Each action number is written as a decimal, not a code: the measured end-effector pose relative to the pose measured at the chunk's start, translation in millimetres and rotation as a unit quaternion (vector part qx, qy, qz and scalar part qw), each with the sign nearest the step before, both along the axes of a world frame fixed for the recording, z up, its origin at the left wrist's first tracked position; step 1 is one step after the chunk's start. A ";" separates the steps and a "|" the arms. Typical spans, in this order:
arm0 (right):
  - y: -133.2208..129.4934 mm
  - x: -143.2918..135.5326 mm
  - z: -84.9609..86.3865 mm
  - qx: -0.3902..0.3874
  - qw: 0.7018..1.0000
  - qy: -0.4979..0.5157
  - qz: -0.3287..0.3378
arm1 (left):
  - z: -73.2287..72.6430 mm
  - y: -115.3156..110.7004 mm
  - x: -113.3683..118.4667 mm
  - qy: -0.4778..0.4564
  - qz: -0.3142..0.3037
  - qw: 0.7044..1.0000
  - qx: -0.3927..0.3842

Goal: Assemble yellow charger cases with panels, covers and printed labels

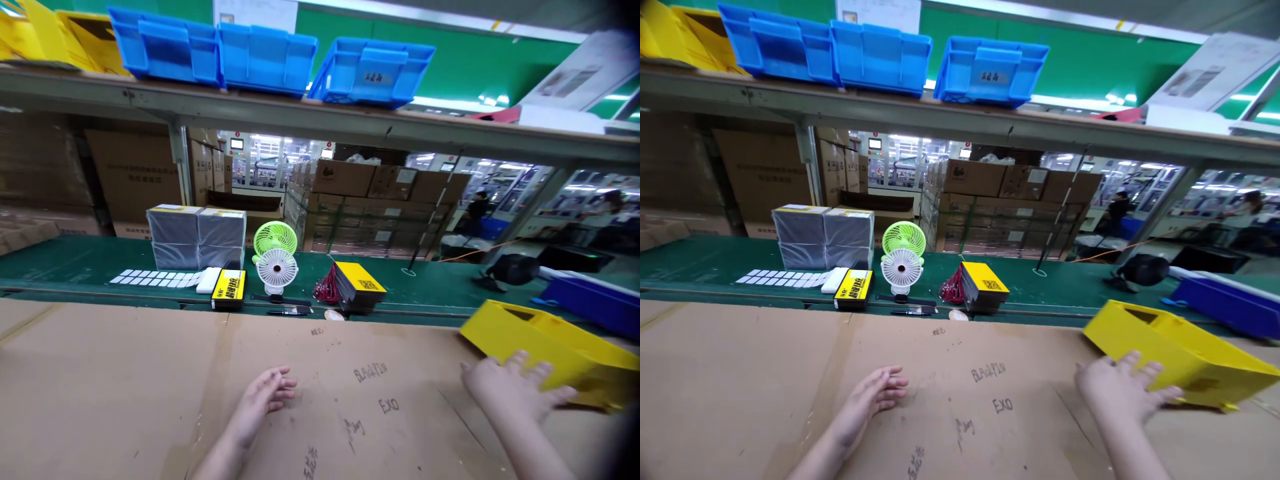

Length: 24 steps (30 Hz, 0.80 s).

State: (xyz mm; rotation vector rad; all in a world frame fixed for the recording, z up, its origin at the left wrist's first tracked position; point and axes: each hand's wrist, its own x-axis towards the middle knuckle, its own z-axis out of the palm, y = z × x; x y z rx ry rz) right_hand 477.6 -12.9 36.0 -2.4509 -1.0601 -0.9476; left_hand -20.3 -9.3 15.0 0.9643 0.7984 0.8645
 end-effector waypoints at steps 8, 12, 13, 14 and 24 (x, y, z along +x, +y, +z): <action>87.6 -112.9 9.5 -0.159 0.975 -0.029 0.150 | -8.8 4.0 -0.2 -0.012 0.003 1.000 0.003; 140.2 -137.7 29.9 -0.158 0.966 -0.058 0.197 | -9.2 6.4 -0.3 -0.018 0.009 1.000 0.000; 151.0 -141.6 34.2 -0.160 0.964 -0.060 0.203 | -9.1 7.0 -0.6 -0.019 0.012 1.000 0.001; 160.1 -144.9 37.4 -0.165 0.963 -0.060 0.206 | -8.9 7.6 -0.9 -0.019 0.014 1.000 0.001; 186.0 -158.6 35.1 -0.209 0.964 -0.023 0.161 | -8.3 9.1 -1.4 -0.038 0.015 0.999 -0.013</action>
